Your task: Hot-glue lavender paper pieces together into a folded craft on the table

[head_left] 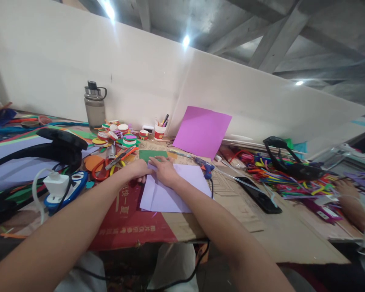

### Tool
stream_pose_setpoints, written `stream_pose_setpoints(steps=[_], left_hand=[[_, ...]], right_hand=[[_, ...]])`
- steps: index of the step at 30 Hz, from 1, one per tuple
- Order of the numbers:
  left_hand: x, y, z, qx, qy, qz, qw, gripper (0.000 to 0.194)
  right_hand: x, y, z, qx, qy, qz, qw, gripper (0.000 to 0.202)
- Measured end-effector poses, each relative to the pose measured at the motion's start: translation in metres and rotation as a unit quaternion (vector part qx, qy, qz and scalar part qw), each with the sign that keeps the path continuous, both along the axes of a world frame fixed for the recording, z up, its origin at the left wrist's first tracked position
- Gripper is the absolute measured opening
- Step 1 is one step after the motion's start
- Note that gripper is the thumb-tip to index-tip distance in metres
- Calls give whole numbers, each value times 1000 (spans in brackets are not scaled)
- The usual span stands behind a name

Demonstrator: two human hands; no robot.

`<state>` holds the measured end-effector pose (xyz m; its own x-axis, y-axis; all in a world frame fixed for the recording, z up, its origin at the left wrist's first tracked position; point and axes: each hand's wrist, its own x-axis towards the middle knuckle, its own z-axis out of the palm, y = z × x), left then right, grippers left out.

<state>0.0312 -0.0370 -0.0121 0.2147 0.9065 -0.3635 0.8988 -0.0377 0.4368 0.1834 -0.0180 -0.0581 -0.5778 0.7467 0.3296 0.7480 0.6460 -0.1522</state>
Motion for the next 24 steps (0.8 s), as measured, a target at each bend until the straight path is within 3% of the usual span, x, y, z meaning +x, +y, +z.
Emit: stream_pose_setpoints(steps=[9, 17, 24], left_hand=[[-1, -2, 4, 5, -3, 6, 1000, 47], [-3, 3, -1, 4, 12, -10, 1000, 52], [-2, 2, 4, 0, 15, -3, 1000, 54]], right_hand=[[-1, -5, 7, 29, 4, -92, 995, 26], [2, -2, 4, 23, -2, 16, 1000, 40], [4, 1, 4, -6, 52, -12, 999, 43]])
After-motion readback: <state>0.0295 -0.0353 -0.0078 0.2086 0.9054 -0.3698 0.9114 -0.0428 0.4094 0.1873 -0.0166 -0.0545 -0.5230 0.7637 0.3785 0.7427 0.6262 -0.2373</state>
